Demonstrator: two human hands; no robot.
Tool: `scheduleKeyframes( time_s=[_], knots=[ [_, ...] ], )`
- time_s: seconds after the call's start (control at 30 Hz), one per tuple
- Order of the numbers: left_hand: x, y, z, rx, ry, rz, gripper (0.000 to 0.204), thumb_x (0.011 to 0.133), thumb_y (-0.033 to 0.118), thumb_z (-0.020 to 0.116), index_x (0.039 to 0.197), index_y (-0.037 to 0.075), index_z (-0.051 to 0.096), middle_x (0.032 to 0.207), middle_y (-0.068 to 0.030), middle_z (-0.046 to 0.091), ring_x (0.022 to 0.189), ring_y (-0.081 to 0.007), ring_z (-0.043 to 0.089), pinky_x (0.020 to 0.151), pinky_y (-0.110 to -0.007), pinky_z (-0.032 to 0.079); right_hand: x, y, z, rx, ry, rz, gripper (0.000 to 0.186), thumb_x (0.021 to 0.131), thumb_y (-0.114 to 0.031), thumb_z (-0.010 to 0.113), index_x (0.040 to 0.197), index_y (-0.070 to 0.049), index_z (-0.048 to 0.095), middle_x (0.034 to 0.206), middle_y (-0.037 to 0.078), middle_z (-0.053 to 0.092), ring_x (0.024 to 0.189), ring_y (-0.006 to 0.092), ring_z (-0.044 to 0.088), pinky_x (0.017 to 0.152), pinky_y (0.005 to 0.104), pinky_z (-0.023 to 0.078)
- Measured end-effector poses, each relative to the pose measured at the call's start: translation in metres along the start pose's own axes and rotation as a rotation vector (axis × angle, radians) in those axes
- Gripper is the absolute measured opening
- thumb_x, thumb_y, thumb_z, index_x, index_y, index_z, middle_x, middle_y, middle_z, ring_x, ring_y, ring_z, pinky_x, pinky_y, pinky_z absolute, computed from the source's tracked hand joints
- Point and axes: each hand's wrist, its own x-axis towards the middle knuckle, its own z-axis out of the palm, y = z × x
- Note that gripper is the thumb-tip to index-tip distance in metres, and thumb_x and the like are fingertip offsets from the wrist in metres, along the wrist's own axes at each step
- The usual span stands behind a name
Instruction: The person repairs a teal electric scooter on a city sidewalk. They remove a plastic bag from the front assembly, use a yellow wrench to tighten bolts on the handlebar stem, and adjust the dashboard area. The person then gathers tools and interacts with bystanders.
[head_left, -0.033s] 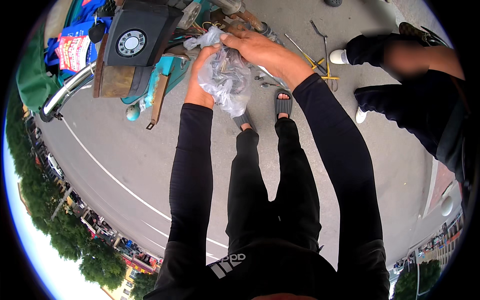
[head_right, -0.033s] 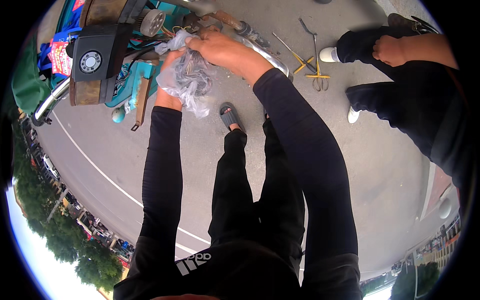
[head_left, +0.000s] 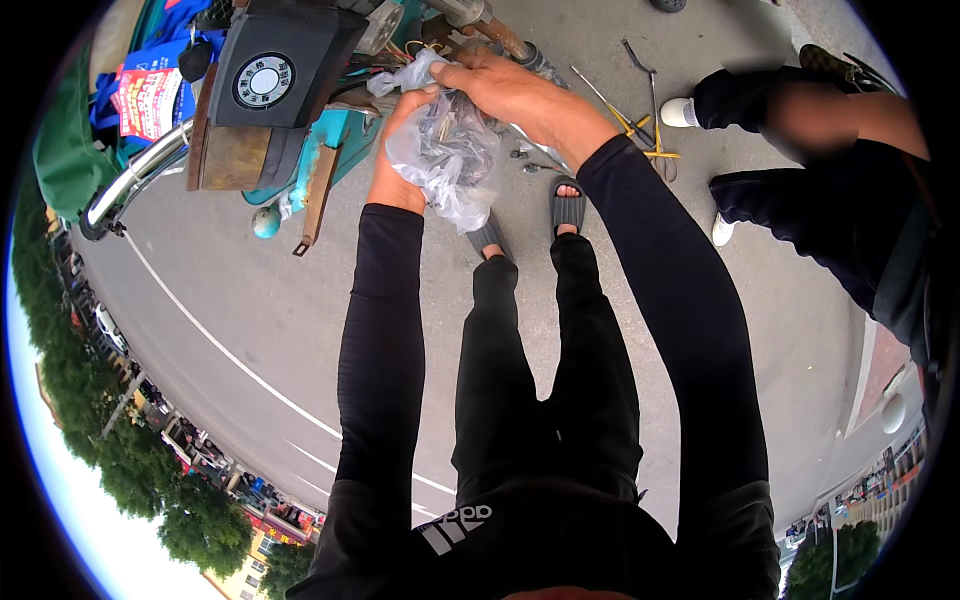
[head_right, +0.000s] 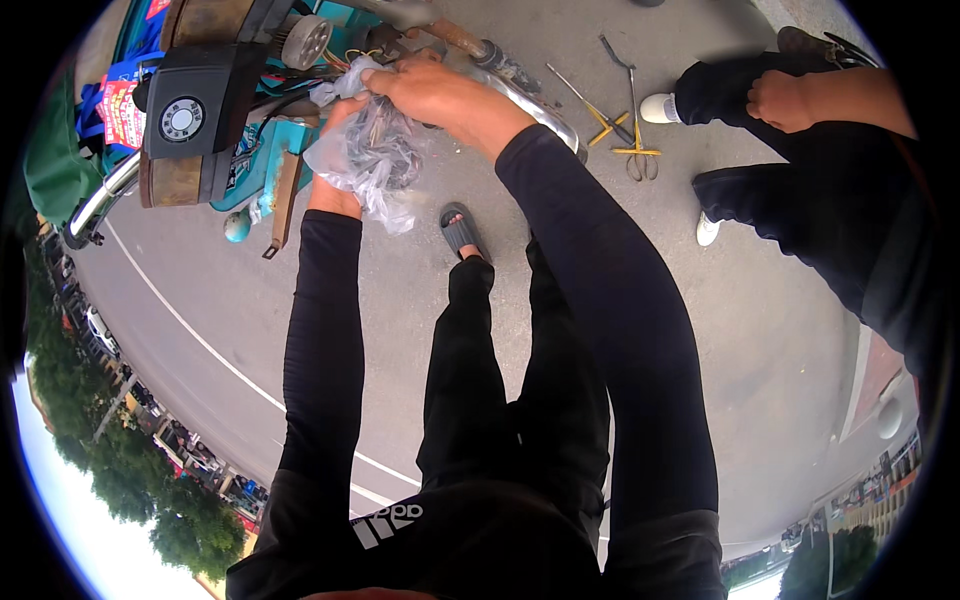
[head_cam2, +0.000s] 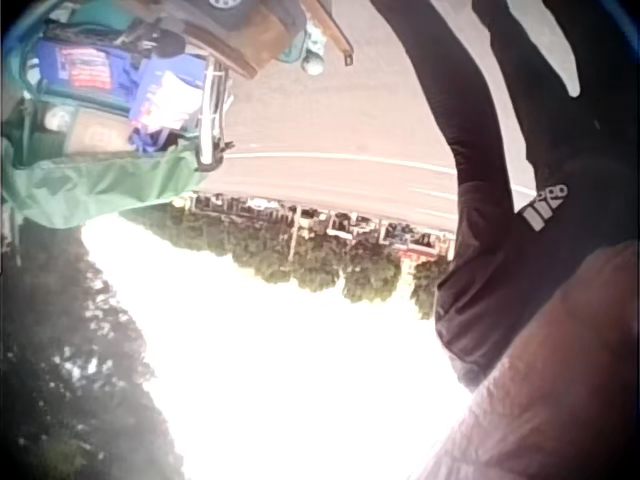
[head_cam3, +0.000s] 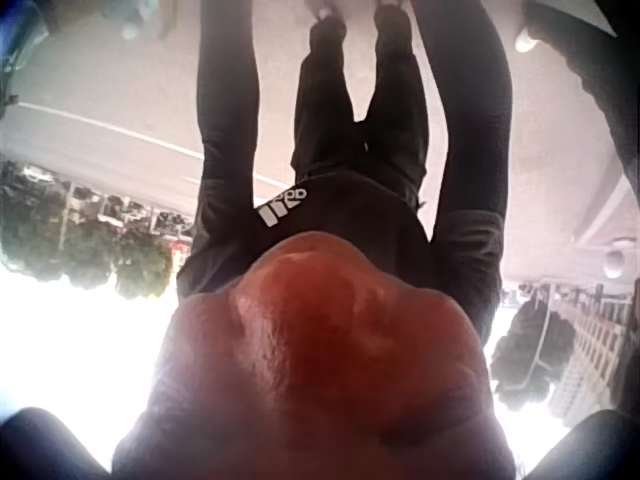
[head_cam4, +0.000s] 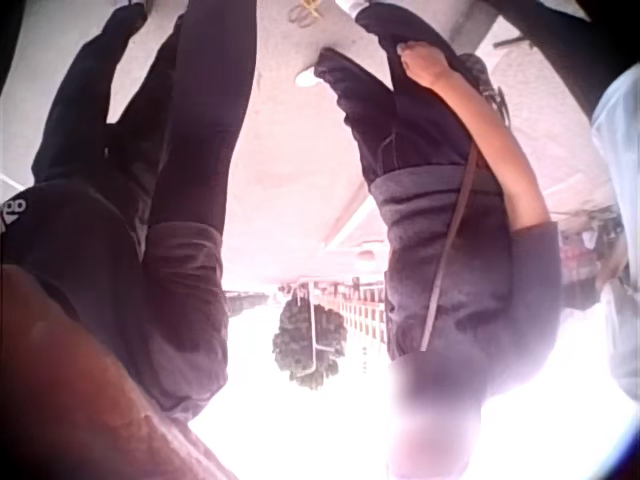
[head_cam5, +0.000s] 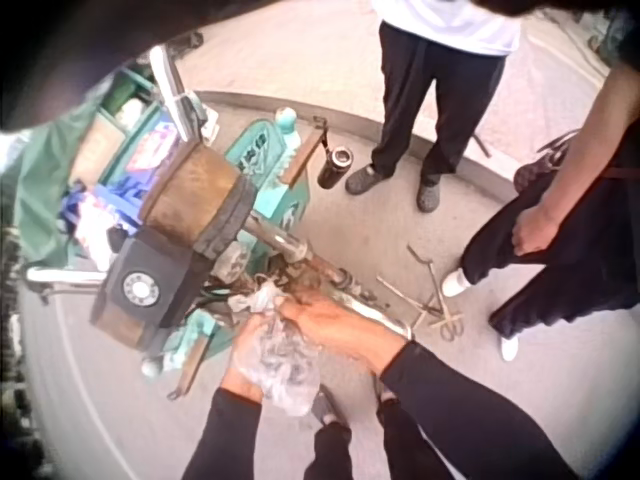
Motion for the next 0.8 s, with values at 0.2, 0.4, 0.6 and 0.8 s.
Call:
scheduleKeyframes(
  time_s=[0.2, 0.4, 0.6, 0.8],
  knots=[
    [0.000, -0.002, -0.010, 0.181, 0.021, 0.173, 0.038, 0.090, 0.017, 0.063, 0.127, 0.010, 0.053, 0.106, -0.0068, 0.063, 0.096, -0.0217, 0.066, 0.081, -0.036, 0.055, 0.056, -0.011, 0.027, 0.058, 0.019, 0.110, 0.051, 0.093, -0.034, 0.071, 0.120, 0.007, 0.061, 0.115, 0.020, 0.065, 0.097, 0.0254, 0.064, 0.079, 0.0406, 0.053],
    [-0.012, -0.018, 0.014, 0.330, 0.077, 0.339, 0.054, 0.088, 0.018, 0.065, 0.136, 0.006, 0.044, 0.119, -0.0108, 0.058, 0.104, -0.0219, 0.062, 0.086, -0.034, 0.052, 0.042, 0.013, 0.041, 0.432, 0.226, -0.006, 0.038, 0.093, -0.026, 0.072, 0.110, 0.008, 0.066, 0.097, 0.014, 0.067, 0.089, 0.0227, 0.065, 0.076, 0.0359, 0.054],
    [-0.011, -0.013, 0.011, 0.134, 0.123, 0.288, 0.050, 0.100, 0.029, 0.057, 0.140, 0.003, 0.044, 0.128, -0.0108, 0.058, 0.115, -0.0227, 0.059, 0.095, -0.035, 0.049, 0.054, 0.015, 0.037, 0.414, 0.308, -0.027, 0.044, 0.087, -0.019, 0.077, 0.116, 0.012, 0.065, 0.103, 0.017, 0.069, 0.089, 0.0227, 0.066, 0.077, 0.0350, 0.054],
    [0.019, -0.023, 0.006, 0.067, 0.130, 0.334, 0.052, 0.103, 0.044, 0.053, 0.138, 0.006, 0.049, 0.131, -0.0087, 0.059, 0.117, -0.0225, 0.059, 0.098, -0.038, 0.049, 0.047, -0.016, 0.009, -0.047, 0.139, 0.009, 0.033, 0.088, -0.028, 0.075, 0.099, 0.003, 0.073, 0.091, 0.015, 0.072, 0.081, 0.0279, 0.070, 0.068, 0.0394, 0.055]
  ],
)
